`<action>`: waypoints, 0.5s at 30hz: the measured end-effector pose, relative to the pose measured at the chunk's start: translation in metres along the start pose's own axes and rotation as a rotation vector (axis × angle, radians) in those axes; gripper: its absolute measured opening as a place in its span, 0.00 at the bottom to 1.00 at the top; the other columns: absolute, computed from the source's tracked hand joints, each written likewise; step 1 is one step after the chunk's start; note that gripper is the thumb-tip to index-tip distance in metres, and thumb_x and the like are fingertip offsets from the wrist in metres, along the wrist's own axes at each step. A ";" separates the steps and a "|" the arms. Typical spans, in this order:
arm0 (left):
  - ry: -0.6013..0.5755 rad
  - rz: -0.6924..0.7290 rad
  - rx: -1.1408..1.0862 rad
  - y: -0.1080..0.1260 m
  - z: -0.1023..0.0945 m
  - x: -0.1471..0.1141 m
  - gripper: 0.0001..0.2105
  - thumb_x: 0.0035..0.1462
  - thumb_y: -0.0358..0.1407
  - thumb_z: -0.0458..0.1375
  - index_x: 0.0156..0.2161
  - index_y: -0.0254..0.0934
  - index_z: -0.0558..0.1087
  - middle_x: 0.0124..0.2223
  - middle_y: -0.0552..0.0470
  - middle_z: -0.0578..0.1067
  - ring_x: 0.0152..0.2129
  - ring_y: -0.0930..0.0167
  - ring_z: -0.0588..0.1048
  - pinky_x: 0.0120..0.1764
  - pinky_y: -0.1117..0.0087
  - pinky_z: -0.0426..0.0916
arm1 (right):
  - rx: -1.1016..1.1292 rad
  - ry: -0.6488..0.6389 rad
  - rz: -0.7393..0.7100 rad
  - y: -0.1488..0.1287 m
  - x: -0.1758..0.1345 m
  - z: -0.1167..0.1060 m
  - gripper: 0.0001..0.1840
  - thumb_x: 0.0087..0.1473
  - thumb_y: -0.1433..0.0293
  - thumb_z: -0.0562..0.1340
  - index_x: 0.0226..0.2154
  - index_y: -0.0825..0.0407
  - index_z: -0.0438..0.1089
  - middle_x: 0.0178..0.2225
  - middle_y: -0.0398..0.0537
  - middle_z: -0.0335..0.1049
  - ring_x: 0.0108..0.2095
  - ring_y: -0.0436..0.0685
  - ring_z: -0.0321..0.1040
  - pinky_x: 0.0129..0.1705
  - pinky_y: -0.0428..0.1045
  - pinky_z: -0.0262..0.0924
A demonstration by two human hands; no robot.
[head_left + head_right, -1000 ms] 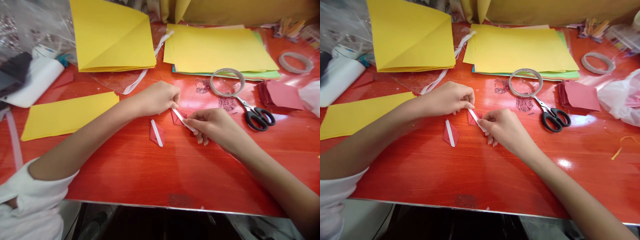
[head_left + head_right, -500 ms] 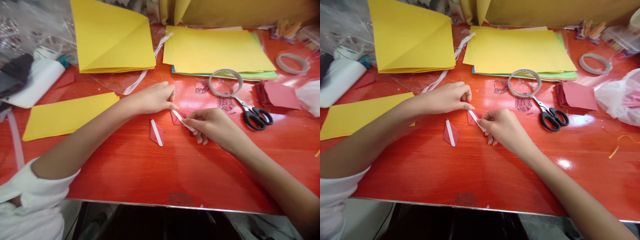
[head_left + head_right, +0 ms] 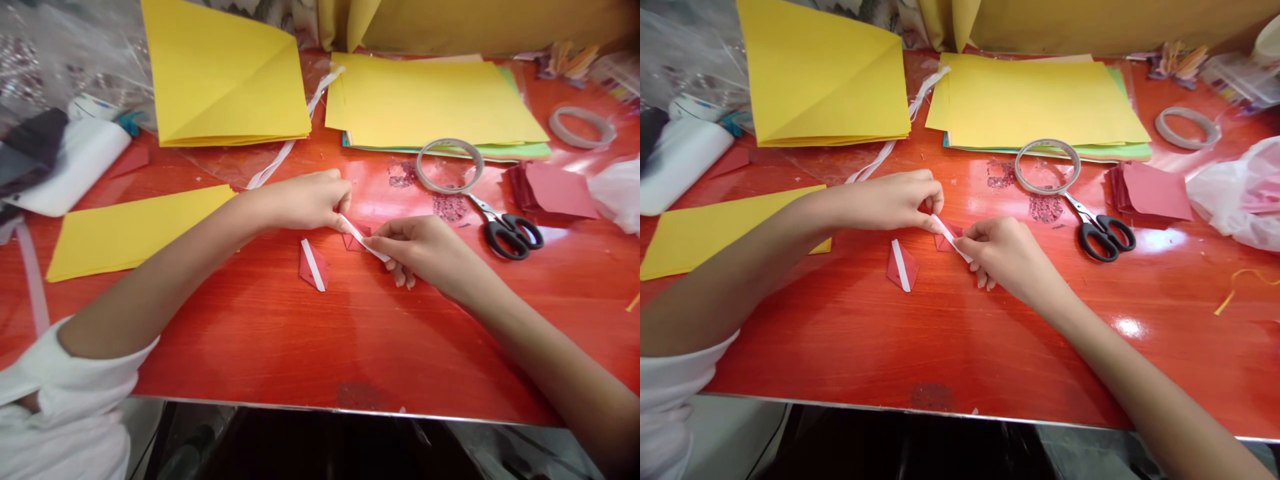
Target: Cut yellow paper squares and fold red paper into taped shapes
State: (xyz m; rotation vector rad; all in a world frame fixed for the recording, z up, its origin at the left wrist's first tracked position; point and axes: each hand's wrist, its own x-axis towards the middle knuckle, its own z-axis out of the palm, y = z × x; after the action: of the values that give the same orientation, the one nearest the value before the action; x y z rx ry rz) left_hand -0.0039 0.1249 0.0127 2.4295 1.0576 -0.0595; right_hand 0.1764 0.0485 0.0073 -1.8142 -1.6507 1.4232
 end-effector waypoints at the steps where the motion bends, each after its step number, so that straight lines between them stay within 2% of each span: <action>1: -0.004 -0.006 0.002 0.000 0.000 0.000 0.14 0.50 0.46 0.58 0.33 0.35 0.68 0.37 0.52 0.67 0.30 0.74 0.67 0.29 0.75 0.57 | 0.001 -0.002 0.004 0.000 0.000 0.000 0.11 0.51 0.68 0.60 0.20 0.53 0.66 0.15 0.41 0.63 0.11 0.46 0.60 0.11 0.42 0.56; 4: -0.024 -0.018 -0.047 0.002 0.000 0.001 0.15 0.48 0.47 0.59 0.33 0.36 0.68 0.34 0.54 0.68 0.28 0.74 0.67 0.27 0.75 0.54 | 0.011 -0.005 0.013 -0.001 0.000 -0.001 0.11 0.51 0.67 0.61 0.20 0.52 0.66 0.15 0.40 0.62 0.11 0.45 0.60 0.11 0.42 0.56; 9: -0.060 -0.068 -0.235 0.013 -0.002 0.001 0.16 0.48 0.41 0.60 0.42 0.36 0.71 0.33 0.56 0.73 0.29 0.74 0.70 0.29 0.75 0.55 | 0.046 -0.035 0.004 0.000 0.000 -0.001 0.10 0.52 0.67 0.61 0.23 0.53 0.67 0.16 0.40 0.62 0.12 0.45 0.61 0.12 0.42 0.56; 12: -0.099 -0.037 -0.245 0.015 -0.003 0.001 0.11 0.50 0.40 0.58 0.36 0.35 0.75 0.31 0.55 0.74 0.29 0.74 0.71 0.29 0.75 0.55 | 0.074 -0.049 -0.002 0.001 0.000 -0.003 0.09 0.53 0.68 0.61 0.24 0.53 0.68 0.16 0.39 0.62 0.12 0.45 0.62 0.12 0.41 0.57; 15: -0.087 -0.006 -0.265 0.010 -0.005 0.001 0.11 0.50 0.40 0.57 0.31 0.35 0.77 0.27 0.55 0.73 0.27 0.73 0.71 0.27 0.75 0.54 | 0.129 -0.043 0.013 0.001 -0.001 -0.005 0.08 0.52 0.70 0.61 0.23 0.54 0.67 0.16 0.39 0.63 0.12 0.45 0.62 0.13 0.41 0.57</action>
State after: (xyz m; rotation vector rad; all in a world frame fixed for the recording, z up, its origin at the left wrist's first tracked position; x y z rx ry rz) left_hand 0.0033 0.1216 0.0212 2.1658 0.9689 -0.0245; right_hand 0.1814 0.0486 0.0091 -1.7384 -1.5315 1.5462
